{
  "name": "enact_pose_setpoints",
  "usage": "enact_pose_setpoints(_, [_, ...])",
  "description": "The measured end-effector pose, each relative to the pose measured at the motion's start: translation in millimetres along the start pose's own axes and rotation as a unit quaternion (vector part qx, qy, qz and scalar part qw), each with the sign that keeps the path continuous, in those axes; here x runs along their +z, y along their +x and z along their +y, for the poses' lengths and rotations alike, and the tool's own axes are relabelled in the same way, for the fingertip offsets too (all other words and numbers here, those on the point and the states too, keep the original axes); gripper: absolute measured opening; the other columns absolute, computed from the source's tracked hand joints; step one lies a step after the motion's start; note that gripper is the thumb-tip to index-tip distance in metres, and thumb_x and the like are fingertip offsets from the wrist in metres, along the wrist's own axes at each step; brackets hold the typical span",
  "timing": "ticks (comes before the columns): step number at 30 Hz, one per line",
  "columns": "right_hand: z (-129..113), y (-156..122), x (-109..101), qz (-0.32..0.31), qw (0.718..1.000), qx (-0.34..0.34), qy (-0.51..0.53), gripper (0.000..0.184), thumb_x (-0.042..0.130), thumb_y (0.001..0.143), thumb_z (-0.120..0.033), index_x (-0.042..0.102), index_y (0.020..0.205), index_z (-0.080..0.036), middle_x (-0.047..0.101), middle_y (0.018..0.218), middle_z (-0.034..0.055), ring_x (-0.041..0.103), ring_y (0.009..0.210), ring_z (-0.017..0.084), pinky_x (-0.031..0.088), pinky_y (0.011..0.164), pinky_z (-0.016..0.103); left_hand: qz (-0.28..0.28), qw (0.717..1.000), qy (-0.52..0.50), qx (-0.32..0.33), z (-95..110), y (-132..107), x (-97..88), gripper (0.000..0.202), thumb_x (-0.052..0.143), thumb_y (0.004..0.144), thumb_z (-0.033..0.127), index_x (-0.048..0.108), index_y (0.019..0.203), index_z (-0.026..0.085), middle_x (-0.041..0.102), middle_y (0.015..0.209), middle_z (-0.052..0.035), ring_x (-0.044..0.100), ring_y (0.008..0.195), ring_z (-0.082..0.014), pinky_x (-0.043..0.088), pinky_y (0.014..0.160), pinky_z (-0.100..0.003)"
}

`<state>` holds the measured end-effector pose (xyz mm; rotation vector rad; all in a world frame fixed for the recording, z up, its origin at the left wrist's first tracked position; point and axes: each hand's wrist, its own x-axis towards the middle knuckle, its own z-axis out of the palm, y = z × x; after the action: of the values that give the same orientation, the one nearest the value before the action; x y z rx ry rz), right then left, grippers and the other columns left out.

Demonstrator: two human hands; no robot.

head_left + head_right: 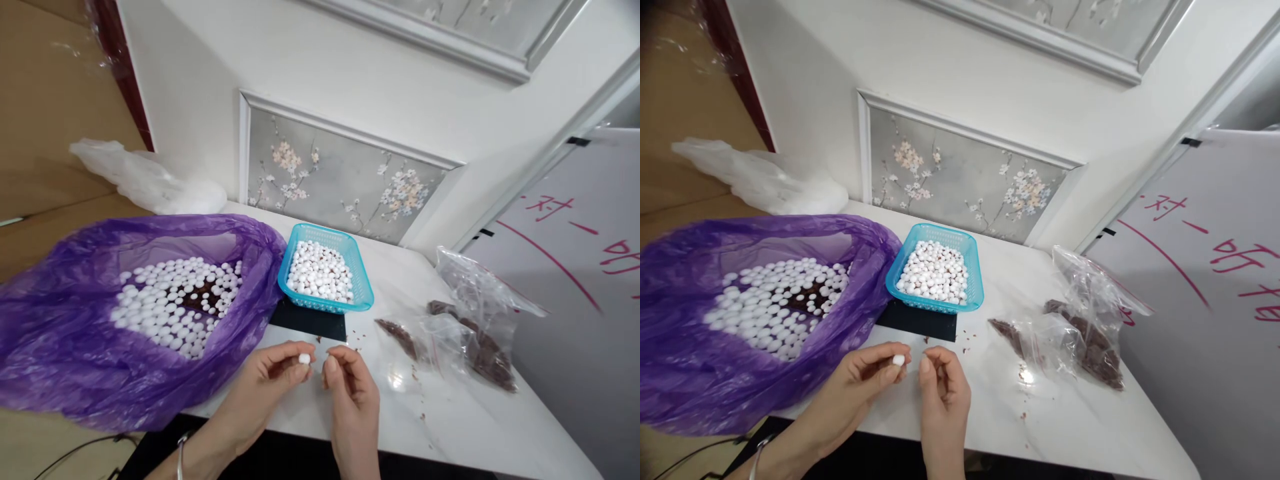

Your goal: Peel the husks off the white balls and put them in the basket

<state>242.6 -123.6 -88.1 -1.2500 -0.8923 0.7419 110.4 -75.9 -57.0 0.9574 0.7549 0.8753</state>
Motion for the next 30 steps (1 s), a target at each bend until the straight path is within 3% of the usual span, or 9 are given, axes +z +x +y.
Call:
enact_pose_setpoints(4, [1,-1,0,0.000,1.000,0.001,-0.006,0.016,0.058,0.086,-0.037,0.061,0.091,-0.022,0.055,0.075,-0.0021,0.050,0.066,0.011,0.043,0.062,0.022,0.015,0.998,0.045,0.027,-2,1,0.6,0.017,0.071,0.075,0.027,0.075,0.090,0.023,0.070,0.087,-0.0017,0.059,0.077,-0.0140,0.048,0.077,-0.024])
enact_pose_setpoints(9, [-1,0,0,0.008,1.000,-0.004,-0.023,0.017,0.054,0.088,-0.038,0.059,0.093,-0.022,0.055,0.072,-0.0026,0.051,0.064,0.012,0.044,0.061,0.022,0.020,0.997,0.061,0.035,-4,1,-0.9,0.012,0.072,0.072,0.024,0.076,0.083,0.022,0.071,0.091,-0.0033,0.061,0.083,-0.0176,0.050,0.076,-0.025])
enact_pose_setpoints(12, [-4,10,-6,-0.012,0.994,-0.025,-0.103,0.019,0.048,0.090,-0.036,0.058,0.099,-0.021,0.060,0.079,0.0006,0.057,0.068,0.014,0.047,0.064,0.024,0.020,0.997,0.069,0.042,-6,1,-1.8,0.011,0.071,0.074,0.024,0.076,0.084,0.022,0.072,0.087,-0.0031,0.062,0.081,-0.0172,0.051,0.078,-0.026])
enact_pose_setpoints(15, [-6,27,-11,-0.045,0.954,-0.085,-0.285,0.024,0.042,0.091,-0.029,0.058,0.106,-0.019,0.064,0.096,0.0073,0.061,0.083,0.018,0.049,0.072,0.028,0.025,0.995,0.078,0.062,-6,2,-0.9,0.012,0.070,0.075,0.024,0.076,0.085,0.023,0.073,0.087,-0.0024,0.063,0.082,-0.0166,0.051,0.079,-0.025])
enact_pose_setpoints(19, [-7,45,-7,-0.076,0.901,-0.113,-0.412,0.025,0.045,0.087,-0.024,0.061,0.105,-0.017,0.064,0.089,0.0082,0.063,0.076,0.020,0.047,0.069,0.031,0.042,0.992,0.085,0.083,-3,1,2.9,0.023,0.073,0.069,0.018,0.076,0.091,0.026,0.073,0.097,-0.0017,0.065,0.083,-0.0162,0.052,0.078,-0.024])
enact_pose_setpoints(24, [-5,48,2,-0.083,0.873,-0.112,-0.468,0.018,0.048,0.082,-0.017,0.064,0.077,-0.021,0.060,0.074,0.0040,0.059,0.061,0.020,0.039,0.054,0.028,0.040,0.989,0.104,0.096,-1,-1,5.2,0.018,0.070,0.071,0.019,0.076,0.087,0.024,0.073,0.099,-0.0029,0.066,0.088,-0.0185,0.054,0.080,-0.026])
enact_pose_setpoints(27, [0,45,0,-0.075,0.871,-0.122,-0.469,0.019,0.045,0.084,-0.018,0.062,0.076,-0.022,0.062,0.076,0.0037,0.060,0.062,0.019,0.040,0.055,0.027,0.039,0.986,0.128,0.098,2,1,7.4,0.019,0.065,0.076,0.020,0.075,0.092,0.022,0.074,0.099,-0.0041,0.066,0.090,-0.0200,0.055,0.079,-0.027])
enact_pose_setpoints(30, [7,41,-7,-0.067,0.881,-0.139,-0.446,0.021,0.040,0.087,-0.024,0.060,0.083,-0.020,0.064,0.078,0.0050,0.062,0.066,0.020,0.044,0.059,0.029,0.051,0.963,0.207,0.164,18,11,16.9,0.022,0.061,0.078,0.018,0.074,0.096,0.020,0.074,0.097,-0.0049,0.067,0.087,-0.0202,0.054,0.078,-0.029])
